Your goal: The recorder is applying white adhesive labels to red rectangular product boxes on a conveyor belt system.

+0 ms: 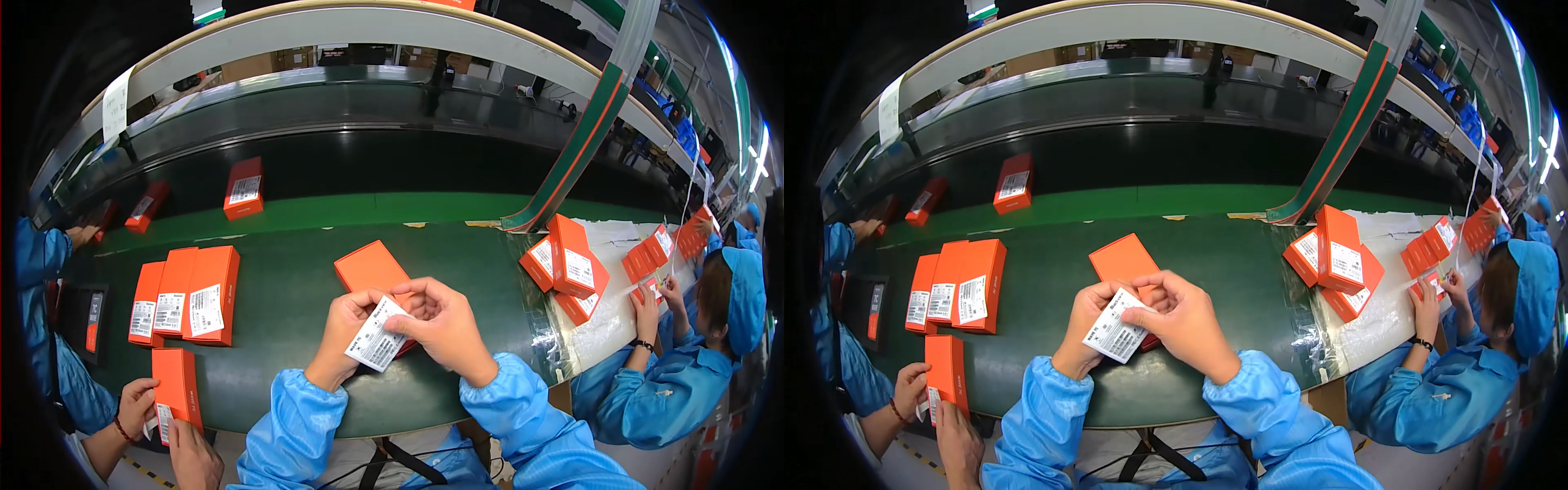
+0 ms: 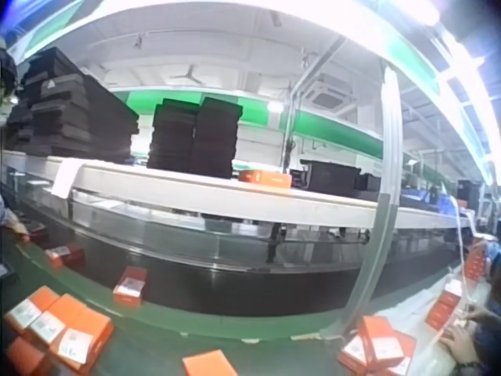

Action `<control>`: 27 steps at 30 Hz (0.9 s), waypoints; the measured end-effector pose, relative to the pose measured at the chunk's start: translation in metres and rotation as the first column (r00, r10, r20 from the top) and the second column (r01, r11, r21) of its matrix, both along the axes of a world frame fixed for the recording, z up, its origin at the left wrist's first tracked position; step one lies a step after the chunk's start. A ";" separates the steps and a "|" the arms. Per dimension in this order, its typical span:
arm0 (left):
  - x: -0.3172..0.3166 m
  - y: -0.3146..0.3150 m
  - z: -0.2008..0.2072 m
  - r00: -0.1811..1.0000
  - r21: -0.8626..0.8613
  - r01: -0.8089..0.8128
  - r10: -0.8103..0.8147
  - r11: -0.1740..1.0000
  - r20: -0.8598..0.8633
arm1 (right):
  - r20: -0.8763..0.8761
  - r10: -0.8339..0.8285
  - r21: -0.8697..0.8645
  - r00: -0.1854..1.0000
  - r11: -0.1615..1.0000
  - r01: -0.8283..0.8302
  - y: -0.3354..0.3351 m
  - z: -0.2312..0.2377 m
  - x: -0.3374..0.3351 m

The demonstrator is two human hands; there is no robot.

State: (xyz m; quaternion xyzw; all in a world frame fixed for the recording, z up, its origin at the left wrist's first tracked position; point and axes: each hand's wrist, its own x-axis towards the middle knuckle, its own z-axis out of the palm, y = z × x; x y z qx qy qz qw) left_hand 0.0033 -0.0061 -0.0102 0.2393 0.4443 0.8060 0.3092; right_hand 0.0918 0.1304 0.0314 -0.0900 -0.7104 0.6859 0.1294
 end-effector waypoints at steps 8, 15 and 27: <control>0.000 0.000 0.002 0.877 0.014 -0.403 0.390 0.915 -0.281 | -0.232 -0.219 0.447 0.948 0.841 0.303 -0.005 0.009 0.003; -0.039 -0.024 0.013 0.616 0.033 -0.787 0.787 0.617 -0.020 | 0.132 -0.211 -0.051 0.969 0.974 0.219 0.053 0.021 0.013; -0.053 -0.042 0.004 0.718 -0.059 -0.683 0.684 0.728 0.125 | 0.327 -0.049 0.032 0.944 0.999 0.040 0.049 -0.014 -0.008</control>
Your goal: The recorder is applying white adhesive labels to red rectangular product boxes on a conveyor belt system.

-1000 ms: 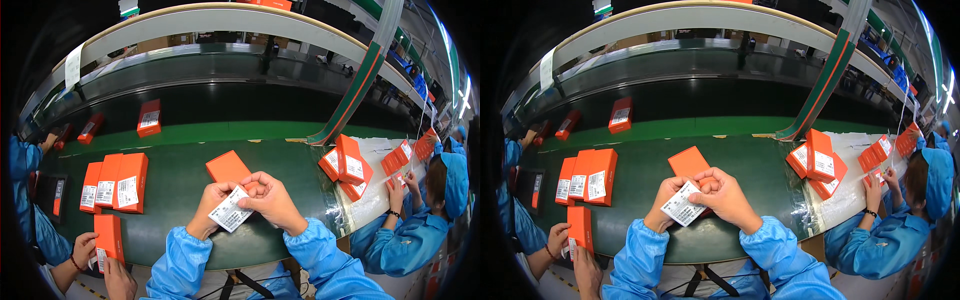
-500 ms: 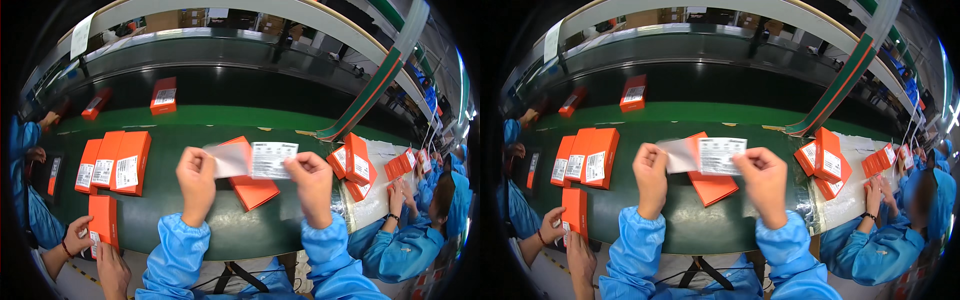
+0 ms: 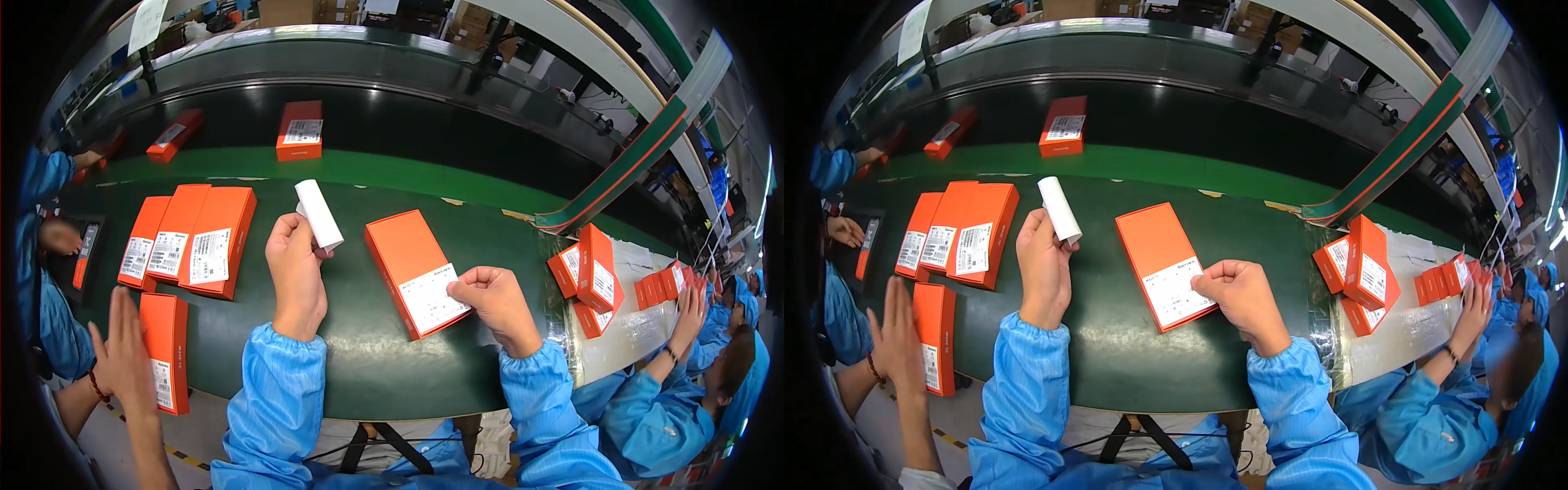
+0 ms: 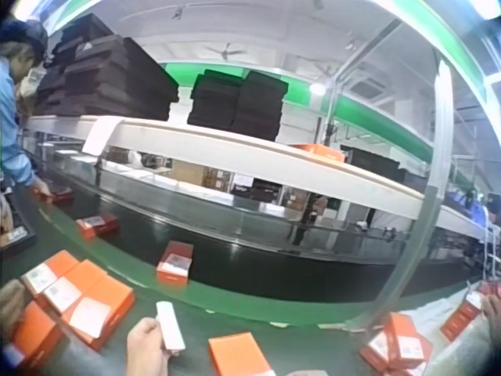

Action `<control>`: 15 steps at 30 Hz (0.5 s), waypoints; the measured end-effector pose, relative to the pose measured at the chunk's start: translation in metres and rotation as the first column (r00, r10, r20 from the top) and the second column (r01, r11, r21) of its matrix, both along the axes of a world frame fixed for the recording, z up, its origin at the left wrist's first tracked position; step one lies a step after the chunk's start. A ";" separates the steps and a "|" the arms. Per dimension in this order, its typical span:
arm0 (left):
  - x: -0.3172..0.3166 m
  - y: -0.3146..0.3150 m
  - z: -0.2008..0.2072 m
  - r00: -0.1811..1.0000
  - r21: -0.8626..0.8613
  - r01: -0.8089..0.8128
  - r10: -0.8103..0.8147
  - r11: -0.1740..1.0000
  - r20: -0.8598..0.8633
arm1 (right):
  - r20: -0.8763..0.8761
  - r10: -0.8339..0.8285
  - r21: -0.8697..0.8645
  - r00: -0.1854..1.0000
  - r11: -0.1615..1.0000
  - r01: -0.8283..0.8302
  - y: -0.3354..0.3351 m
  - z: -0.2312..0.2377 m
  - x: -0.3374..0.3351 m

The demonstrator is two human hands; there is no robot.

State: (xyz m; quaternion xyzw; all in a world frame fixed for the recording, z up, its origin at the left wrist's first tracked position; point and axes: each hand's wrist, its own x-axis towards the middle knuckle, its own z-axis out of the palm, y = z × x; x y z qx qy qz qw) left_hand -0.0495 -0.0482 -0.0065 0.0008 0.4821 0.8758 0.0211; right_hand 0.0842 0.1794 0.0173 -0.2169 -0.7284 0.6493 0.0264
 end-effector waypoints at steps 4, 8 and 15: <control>0.001 -0.002 0.001 1.000 -0.002 0.028 -0.028 1.000 0.006 | 0.009 -0.006 -0.021 1.000 1.000 0.006 0.002 -0.004 -0.001; 0.001 0.001 0.002 0.999 0.016 0.039 -0.039 0.999 -0.002 | 0.009 0.008 -0.014 1.000 1.000 -0.007 0.004 -0.004 -0.002; 0.003 0.004 0.004 0.998 0.013 0.067 -0.067 0.998 0.017 | 0.024 0.012 -0.040 1.000 0.999 -0.011 0.007 -0.002 -0.003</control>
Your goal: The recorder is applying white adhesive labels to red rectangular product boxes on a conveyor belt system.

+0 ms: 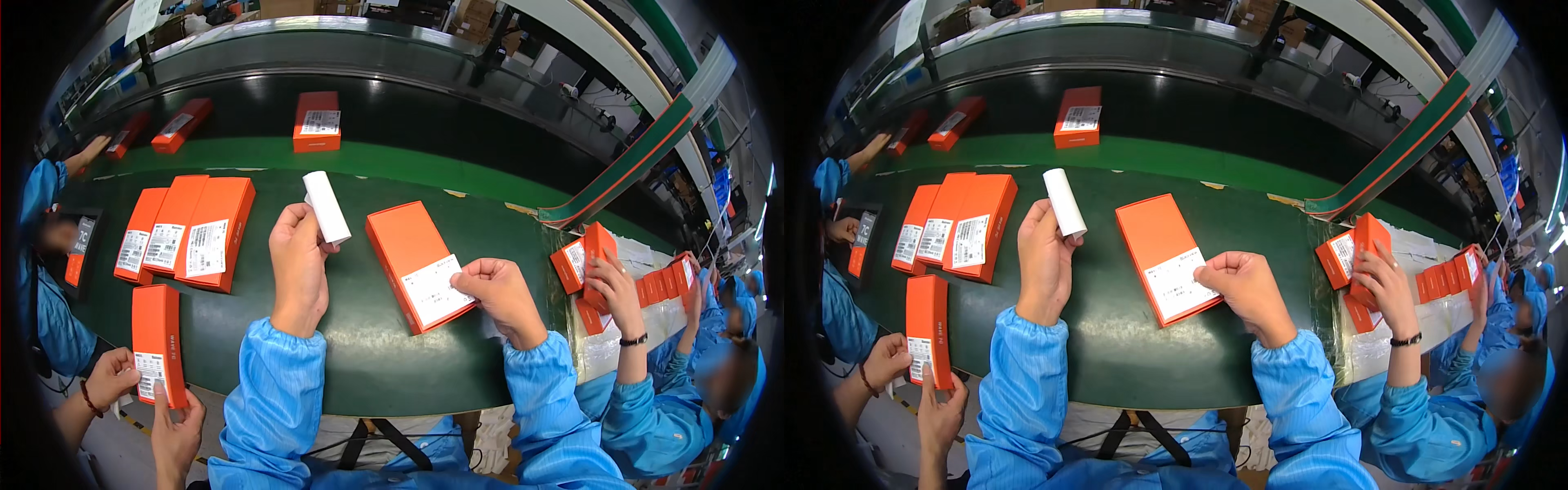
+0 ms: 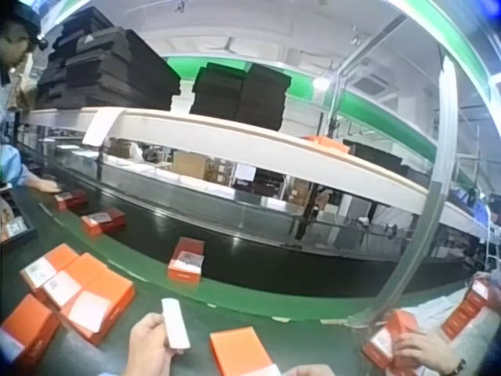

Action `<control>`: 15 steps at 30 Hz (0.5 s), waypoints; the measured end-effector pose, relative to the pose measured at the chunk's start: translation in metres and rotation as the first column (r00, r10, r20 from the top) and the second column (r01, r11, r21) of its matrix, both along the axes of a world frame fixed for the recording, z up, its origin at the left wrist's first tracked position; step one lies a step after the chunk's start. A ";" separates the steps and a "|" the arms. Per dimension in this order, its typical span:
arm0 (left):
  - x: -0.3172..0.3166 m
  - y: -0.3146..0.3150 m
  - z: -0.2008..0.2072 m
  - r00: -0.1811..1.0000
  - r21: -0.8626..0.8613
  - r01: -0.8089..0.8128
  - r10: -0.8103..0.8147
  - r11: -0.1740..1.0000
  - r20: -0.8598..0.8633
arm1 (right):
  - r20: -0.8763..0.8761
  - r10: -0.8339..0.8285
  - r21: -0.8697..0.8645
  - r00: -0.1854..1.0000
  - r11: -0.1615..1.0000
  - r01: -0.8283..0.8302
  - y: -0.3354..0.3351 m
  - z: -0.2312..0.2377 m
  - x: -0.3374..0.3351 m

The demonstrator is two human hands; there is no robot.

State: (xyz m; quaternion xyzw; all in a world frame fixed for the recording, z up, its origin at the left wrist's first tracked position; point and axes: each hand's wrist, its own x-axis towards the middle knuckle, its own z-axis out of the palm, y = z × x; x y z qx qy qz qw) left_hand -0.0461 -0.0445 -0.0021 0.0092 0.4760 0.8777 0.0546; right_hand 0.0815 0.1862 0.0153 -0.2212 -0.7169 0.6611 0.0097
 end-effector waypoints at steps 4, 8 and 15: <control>0.001 0.001 -0.001 0.999 -0.002 0.051 -0.051 0.999 -0.010 | -0.021 -0.004 -0.033 1.000 0.999 0.004 -0.003 0.003 0.001; 0.008 0.018 -0.008 0.968 -0.061 0.244 -0.247 0.968 -0.044 | -0.045 0.001 -0.032 0.999 0.999 -0.002 -0.005 -0.001 0.000; 0.017 0.031 -0.008 0.932 -0.249 0.340 -0.360 0.907 -0.037 | -0.040 0.029 0.109 0.999 0.994 -0.025 -0.002 -0.004 -0.003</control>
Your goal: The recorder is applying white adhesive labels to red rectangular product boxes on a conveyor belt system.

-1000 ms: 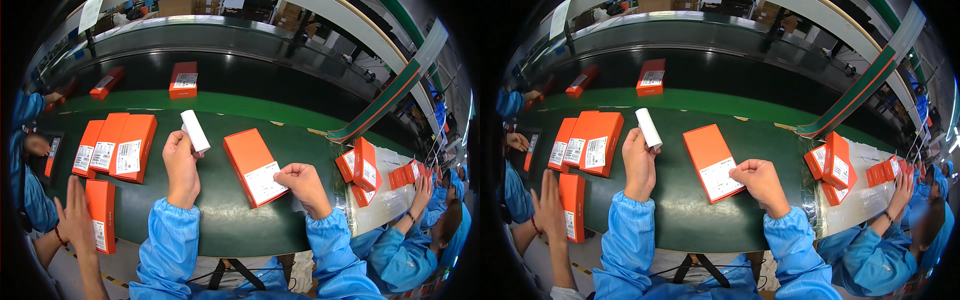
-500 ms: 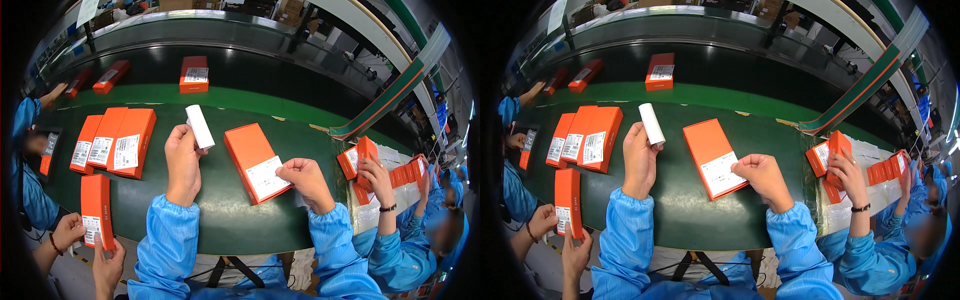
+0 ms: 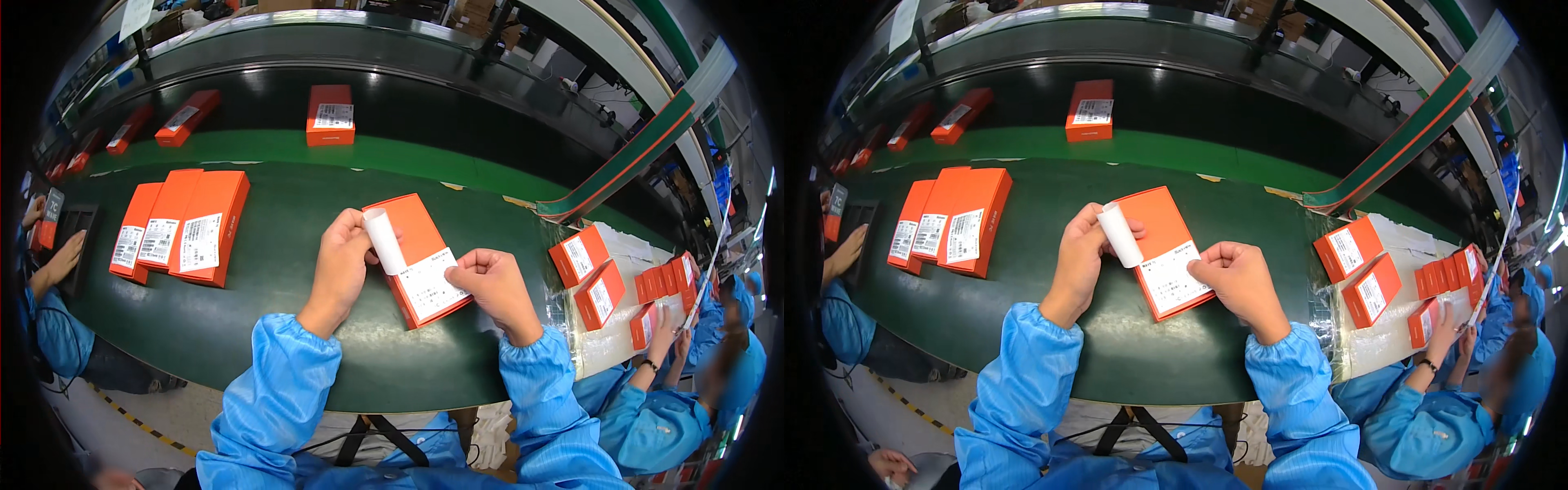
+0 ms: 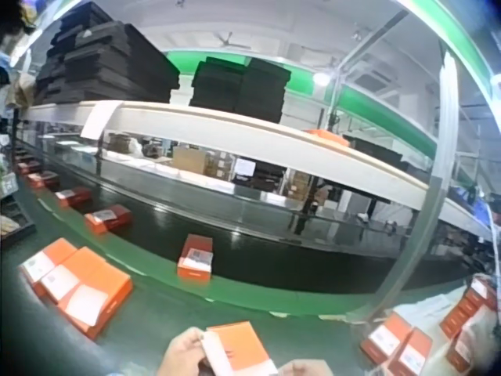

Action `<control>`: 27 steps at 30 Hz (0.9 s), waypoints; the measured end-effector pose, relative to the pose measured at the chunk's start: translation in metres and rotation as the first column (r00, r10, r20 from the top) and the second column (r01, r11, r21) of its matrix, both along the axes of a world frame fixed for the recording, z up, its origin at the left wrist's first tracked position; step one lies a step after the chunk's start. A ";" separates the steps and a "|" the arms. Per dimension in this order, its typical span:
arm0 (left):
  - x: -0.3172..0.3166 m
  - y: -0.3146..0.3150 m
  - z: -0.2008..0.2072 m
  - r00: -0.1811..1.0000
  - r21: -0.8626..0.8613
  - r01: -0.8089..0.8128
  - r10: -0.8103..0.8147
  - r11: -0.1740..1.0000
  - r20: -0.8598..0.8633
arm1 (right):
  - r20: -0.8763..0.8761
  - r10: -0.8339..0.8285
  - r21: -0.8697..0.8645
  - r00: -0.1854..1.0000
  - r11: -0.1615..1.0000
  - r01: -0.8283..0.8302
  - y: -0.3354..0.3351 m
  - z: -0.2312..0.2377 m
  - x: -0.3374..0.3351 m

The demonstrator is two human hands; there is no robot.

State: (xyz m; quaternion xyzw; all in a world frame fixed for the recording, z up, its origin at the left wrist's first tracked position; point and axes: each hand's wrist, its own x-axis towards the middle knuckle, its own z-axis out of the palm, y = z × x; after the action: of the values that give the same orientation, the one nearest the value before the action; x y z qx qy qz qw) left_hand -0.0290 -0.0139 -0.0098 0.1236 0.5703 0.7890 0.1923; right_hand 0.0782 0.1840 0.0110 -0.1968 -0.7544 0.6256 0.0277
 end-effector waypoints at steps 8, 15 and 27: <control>0.001 0.002 0.001 1.000 0.008 0.006 -0.006 1.000 -0.021 | 0.016 0.004 0.040 1.000 0.999 -0.004 0.000 0.004 0.002; 0.005 -0.001 0.005 1.000 0.005 -0.008 0.008 1.000 -0.001 | 0.021 0.017 0.310 1.000 0.950 -0.022 -0.016 0.010 0.010; -0.010 0.007 -0.022 0.986 0.072 -0.163 0.166 0.984 -0.033 | -0.276 0.085 0.847 0.957 0.492 0.201 -0.036 0.007 0.025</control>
State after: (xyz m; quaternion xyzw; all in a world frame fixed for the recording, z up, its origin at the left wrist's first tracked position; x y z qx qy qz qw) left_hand -0.0388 -0.0066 -0.0313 0.0980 0.5545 0.8189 0.1107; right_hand 0.1029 0.1483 0.0179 -0.0906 -0.9467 0.1806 0.2510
